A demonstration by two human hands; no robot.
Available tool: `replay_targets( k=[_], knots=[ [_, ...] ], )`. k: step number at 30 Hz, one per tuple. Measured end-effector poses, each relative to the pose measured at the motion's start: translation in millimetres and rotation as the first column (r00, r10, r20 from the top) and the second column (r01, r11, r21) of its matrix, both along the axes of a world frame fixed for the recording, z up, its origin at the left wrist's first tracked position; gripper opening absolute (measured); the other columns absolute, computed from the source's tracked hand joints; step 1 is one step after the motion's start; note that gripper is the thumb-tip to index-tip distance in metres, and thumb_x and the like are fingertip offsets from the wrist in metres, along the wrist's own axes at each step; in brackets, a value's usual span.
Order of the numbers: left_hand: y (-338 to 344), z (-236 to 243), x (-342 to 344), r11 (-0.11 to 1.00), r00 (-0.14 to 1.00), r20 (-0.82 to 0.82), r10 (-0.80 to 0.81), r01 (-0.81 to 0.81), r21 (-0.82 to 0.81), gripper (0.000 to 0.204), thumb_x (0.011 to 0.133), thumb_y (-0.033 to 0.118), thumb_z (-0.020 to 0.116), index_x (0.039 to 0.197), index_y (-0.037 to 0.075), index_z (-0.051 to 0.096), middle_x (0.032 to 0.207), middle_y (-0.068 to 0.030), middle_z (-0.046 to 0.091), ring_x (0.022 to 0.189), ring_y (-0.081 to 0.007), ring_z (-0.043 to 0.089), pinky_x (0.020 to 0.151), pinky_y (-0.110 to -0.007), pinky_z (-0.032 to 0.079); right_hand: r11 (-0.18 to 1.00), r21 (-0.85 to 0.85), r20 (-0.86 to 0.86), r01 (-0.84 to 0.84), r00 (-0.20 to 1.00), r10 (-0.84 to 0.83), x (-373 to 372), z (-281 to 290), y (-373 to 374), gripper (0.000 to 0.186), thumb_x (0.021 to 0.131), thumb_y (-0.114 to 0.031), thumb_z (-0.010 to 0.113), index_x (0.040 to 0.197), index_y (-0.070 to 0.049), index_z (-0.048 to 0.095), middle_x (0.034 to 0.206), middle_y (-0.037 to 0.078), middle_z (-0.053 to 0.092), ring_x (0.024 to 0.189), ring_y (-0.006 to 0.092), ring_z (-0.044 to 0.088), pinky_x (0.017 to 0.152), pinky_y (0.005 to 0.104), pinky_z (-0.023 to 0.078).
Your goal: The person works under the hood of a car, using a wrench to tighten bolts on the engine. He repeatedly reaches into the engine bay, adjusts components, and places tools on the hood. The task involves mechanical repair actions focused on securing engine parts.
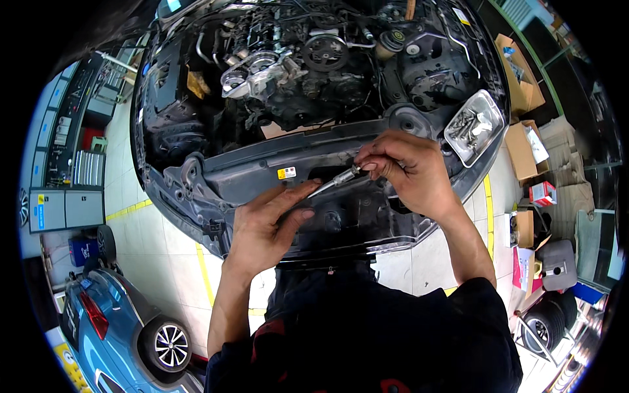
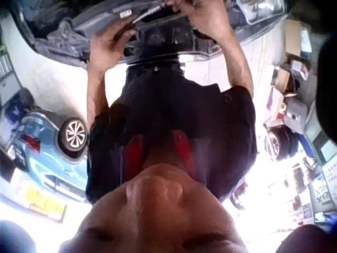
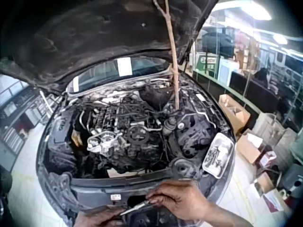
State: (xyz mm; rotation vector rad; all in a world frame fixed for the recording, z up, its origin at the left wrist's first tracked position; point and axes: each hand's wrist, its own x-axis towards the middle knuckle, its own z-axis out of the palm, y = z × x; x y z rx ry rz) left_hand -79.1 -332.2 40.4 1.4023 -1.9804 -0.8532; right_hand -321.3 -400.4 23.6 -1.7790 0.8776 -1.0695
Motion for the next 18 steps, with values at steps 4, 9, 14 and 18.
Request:
replay_targets(
  k=[4, 9, 14, 18],
  knots=[
    [9, 3, 8, 0.986, 0.978, 0.182, 0.102, -0.075, -0.149, 0.042, 0.076, 0.008, 0.071, 0.117, 0.015, 0.066, 0.07, -0.0067, 0.057, 0.059, -0.0243, 0.056, 0.054, -0.035, 0.046, 0.998, 0.063, -0.125, -0.013, 0.992, 0.021, 14, 10, 3, 0.007, 0.087, 0.003, 0.06, 0.089, 0.006, 0.066, 0.08, 0.008, 0.065, 0.068, 0.0123, 0.064, 0.058, 0.0239, 0.053],
    [17, -1, 8, 0.981, 0.946, 0.317, 0.07, -0.007, -0.194, 0.055, 0.079, 0.008, 0.067, 0.132, 0.018, 0.053, 0.077, -0.0075, 0.056, 0.062, -0.0264, 0.057, 0.055, -0.037, 0.047, 0.915, 0.395, -0.059, -0.081, 0.992, 0.114, 24, 9, 5, 0.011, 0.089, -0.003, 0.059, 0.093, 0.004, 0.065, 0.075, 0.007, 0.065, 0.069, 0.0114, 0.065, 0.062, 0.0244, 0.054],
    [22, -13, 1, 0.996, 1.0, -0.019, -0.02, 0.021, 0.082, 0.062, 0.089, 0.008, 0.056, 0.145, 0.022, 0.032, 0.103, -0.0143, 0.061, 0.08, -0.0353, 0.062, 0.068, -0.041, 0.052, 0.854, 0.473, 0.138, -0.218, 0.975, 0.173, 35, -4, 6, 0.012, 0.092, -0.003, 0.055, 0.098, 0.005, 0.061, 0.077, 0.007, 0.064, 0.072, 0.014, 0.065, 0.067, 0.0264, 0.055],
    [26, -21, 2, 0.985, 0.997, 0.074, -0.023, 0.01, 0.17, 0.059, 0.092, 0.009, 0.052, 0.145, 0.021, 0.031, 0.113, -0.018, 0.06, 0.088, -0.0397, 0.062, 0.073, -0.042, 0.052, 0.713, 0.607, 0.312, -0.351, 0.93, 0.192, 40, -23, 4, 0.014, 0.094, -0.004, 0.052, 0.102, 0.006, 0.057, 0.08, 0.009, 0.063, 0.073, 0.0173, 0.066, 0.069, 0.0283, 0.056]
  ],
)
